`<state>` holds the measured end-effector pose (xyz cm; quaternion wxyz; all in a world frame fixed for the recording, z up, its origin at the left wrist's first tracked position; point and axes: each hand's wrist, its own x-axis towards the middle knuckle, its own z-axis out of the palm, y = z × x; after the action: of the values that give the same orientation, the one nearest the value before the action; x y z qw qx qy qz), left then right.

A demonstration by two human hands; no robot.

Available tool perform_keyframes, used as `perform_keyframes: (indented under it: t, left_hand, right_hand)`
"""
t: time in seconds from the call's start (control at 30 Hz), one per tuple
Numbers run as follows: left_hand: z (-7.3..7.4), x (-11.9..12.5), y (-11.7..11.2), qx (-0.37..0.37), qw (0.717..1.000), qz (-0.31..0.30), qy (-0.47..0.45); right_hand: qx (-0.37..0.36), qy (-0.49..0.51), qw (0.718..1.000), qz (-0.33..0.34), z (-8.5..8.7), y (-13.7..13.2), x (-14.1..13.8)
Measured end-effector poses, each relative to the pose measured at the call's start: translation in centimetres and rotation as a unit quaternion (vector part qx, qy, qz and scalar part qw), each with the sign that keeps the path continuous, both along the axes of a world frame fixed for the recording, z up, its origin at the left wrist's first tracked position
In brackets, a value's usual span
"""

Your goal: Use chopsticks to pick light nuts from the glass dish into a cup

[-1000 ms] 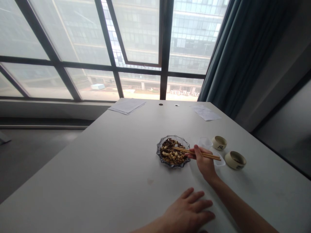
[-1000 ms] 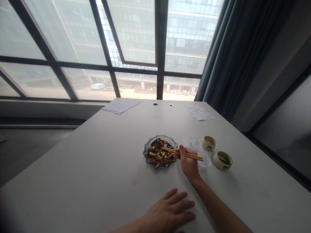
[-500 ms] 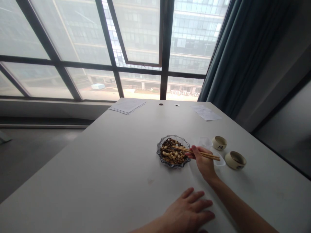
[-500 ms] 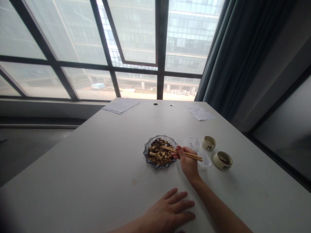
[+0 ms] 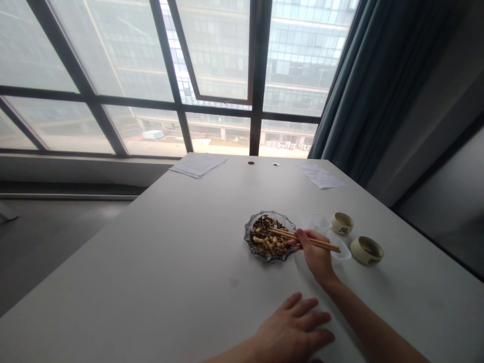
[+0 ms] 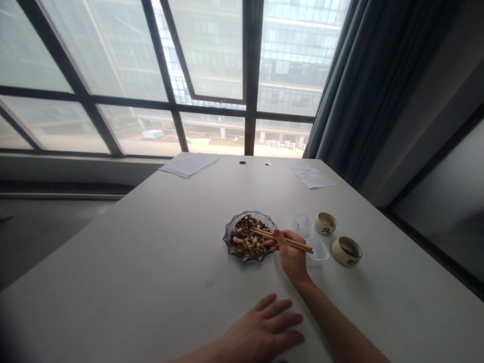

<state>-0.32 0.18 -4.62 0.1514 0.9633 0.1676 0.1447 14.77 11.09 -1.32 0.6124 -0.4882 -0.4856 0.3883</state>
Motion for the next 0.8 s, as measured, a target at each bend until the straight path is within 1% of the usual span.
perform_keyframes:
  t: [0.2, 0.37, 0.53, 0.8]
  left_hand:
    - [-0.2, 0.0, 0.0, 0.009, 1.000, 0.004, 0.001]
    - [-0.2, -0.1, 0.0, -0.009, 1.000, 0.000, 0.003]
    - [-0.2, -0.2, 0.0, -0.009, 1.000, -0.001, 0.005]
    - [0.1, -0.2, -0.1, -0.022, 1.000, 0.000, 0.004]
  right_hand:
    - [-0.003, -0.018, 1.000, -0.008, 0.1, -0.1, 0.0]
    - [-0.001, -0.019, 1.000, -0.006, 0.4, -0.3, 0.1]
    - [0.000, -0.030, 1.000, -0.003, 0.9, -0.7, 0.3]
    - [-0.009, -0.033, 0.999, 0.004, 1.1, -1.1, 0.3]
